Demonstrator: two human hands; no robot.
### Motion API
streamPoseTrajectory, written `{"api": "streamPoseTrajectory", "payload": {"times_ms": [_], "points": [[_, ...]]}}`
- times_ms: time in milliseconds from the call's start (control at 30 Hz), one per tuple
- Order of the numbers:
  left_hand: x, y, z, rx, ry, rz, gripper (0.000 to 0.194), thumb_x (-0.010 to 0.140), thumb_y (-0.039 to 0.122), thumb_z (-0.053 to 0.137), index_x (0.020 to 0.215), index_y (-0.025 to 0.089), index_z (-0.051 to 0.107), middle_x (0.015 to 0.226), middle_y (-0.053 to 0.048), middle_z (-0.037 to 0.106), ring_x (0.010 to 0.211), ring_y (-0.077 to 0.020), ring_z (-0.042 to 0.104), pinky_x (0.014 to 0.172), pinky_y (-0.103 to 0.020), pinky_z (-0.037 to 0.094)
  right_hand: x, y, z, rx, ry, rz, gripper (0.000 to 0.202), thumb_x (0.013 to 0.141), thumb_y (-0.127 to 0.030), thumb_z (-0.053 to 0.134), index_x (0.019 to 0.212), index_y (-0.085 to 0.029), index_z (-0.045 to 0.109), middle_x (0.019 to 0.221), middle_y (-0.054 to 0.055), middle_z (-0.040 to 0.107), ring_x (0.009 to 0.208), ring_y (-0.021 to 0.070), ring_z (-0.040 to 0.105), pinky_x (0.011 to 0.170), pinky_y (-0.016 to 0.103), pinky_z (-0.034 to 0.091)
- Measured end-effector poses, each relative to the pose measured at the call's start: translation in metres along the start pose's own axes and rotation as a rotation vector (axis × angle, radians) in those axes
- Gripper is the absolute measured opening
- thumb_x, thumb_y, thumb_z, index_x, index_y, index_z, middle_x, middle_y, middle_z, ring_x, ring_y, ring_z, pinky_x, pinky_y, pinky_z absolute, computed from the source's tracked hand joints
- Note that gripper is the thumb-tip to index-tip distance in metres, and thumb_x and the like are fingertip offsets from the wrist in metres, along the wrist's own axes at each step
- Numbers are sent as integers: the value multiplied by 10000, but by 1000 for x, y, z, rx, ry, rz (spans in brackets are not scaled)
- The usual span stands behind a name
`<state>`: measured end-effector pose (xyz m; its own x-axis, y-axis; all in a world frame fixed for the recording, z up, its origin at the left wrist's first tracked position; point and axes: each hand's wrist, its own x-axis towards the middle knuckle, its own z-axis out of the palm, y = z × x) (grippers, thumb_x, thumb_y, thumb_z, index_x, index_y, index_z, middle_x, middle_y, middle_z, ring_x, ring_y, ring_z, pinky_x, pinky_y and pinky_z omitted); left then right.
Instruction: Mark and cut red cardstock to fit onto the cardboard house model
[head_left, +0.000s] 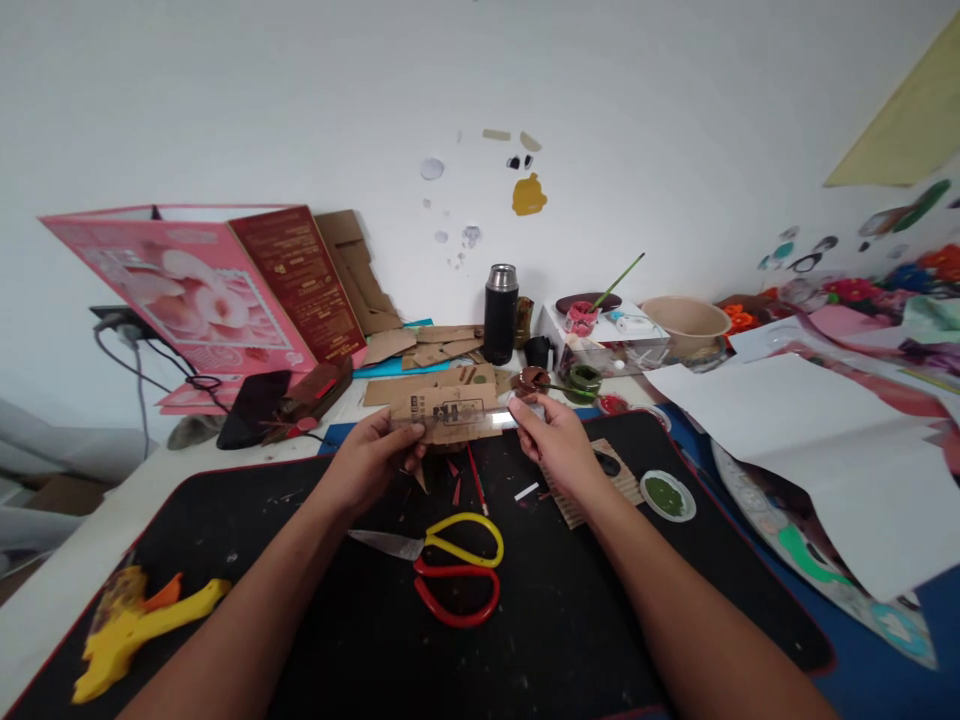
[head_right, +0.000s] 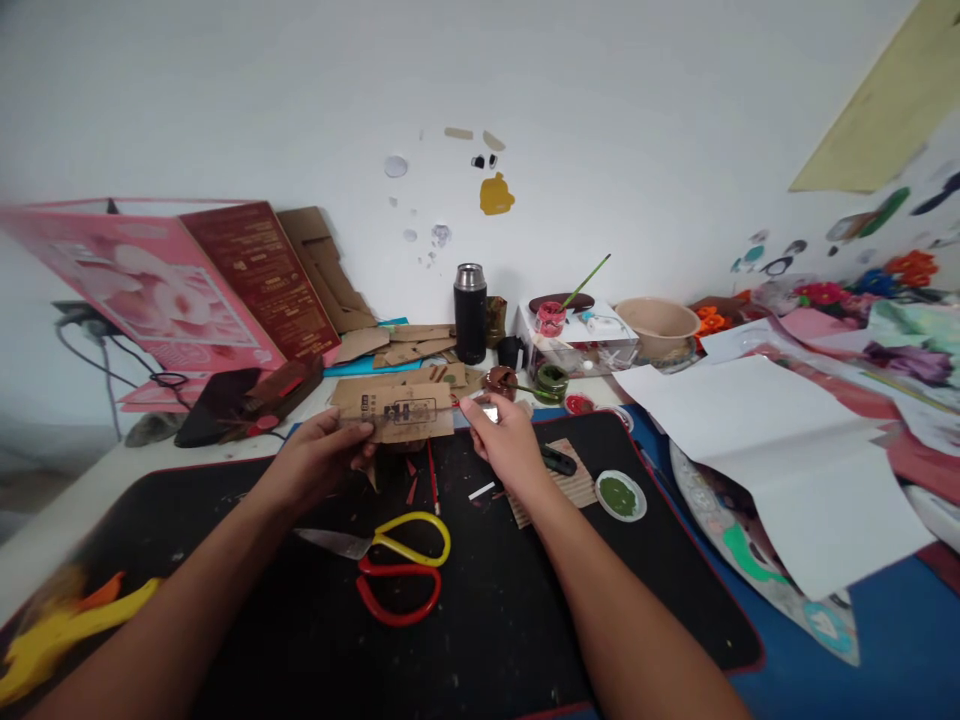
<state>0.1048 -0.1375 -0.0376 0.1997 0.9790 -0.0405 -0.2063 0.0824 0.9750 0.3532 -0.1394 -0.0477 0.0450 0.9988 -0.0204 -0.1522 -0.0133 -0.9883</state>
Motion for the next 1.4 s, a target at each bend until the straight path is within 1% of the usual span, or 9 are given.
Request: {"api": "streamPoseTrajectory", "payload": {"times_ms": [300, 467, 667, 833, 933, 1133, 1267, 1400], "points": [[0, -1, -1, 13, -17, 12, 354, 718, 373, 917, 782, 168, 635, 615, -2, 646, 499, -96, 501, 484, -210, 399, 0, 1, -1, 21, -11, 27, 533, 756, -681, 851, 890, -210, 642, 508, -83, 521, 409, 84, 392, 396, 196, 257], [0, -1, -1, 8, 3, -3, 383, 695, 387, 937, 802, 160, 648, 604, 0, 645, 495, -93, 507, 483, -200, 397, -1, 2, -1, 33, -11, 29, 536, 762, -675, 855, 915, -205, 648, 512, -82, 525, 422, 83, 394, 401, 189, 249], [1, 0, -4, -27, 17, -18, 439, 648, 400, 990, 805, 152, 663, 611, -6, 654, 500, -89, 516, 472, -186, 394, -2, -1, -2, -13, -12, -11, 520, 790, -674, 835, 889, -194, 659, 508, -81, 516, 427, 77, 388, 409, 194, 258], [3, 7, -11, -57, 22, 35, 417, 685, 399, 985, 777, 138, 674, 601, -4, 635, 496, -78, 497, 473, -182, 407, 4, -2, -9, -30, 28, -60, 547, 782, -690, 840, 905, -183, 675, 498, -81, 507, 419, 81, 387, 405, 205, 259], [4, 11, -15, -57, 44, 50, 428, 647, 387, 1006, 789, 127, 697, 614, -15, 644, 512, -92, 523, 446, -177, 399, 6, -2, -12, 0, 31, -51, 578, 736, -710, 866, 887, -188, 666, 486, -86, 486, 411, 81, 369, 393, 207, 232], [7, 18, -27, -111, 139, 72, 474, 567, 369, 1036, 827, 116, 731, 639, -12, 656, 511, -103, 563, 408, -169, 392, 9, -6, -20, 27, 62, -56, 579, 716, -700, 895, 867, -200, 647, 485, -89, 478, 413, 73, 363, 392, 192, 212], [7, 23, -32, -127, 181, 108, 456, 568, 355, 1025, 801, 109, 720, 620, -7, 640, 496, -94, 546, 392, -166, 379, 11, -9, -25, 50, 74, -43, 595, 691, -693, 917, 889, -197, 656, 494, -94, 471, 418, 71, 367, 395, 183, 213], [6, 25, -33, -149, 202, 110, 472, 554, 335, 1027, 840, 103, 732, 656, -13, 663, 497, -91, 549, 384, -166, 378, 11, -8, -25, 56, 69, -30, 622, 664, -700, 936, 893, -192, 659, 493, -95, 470, 421, 69, 363, 395, 180, 216]]}}
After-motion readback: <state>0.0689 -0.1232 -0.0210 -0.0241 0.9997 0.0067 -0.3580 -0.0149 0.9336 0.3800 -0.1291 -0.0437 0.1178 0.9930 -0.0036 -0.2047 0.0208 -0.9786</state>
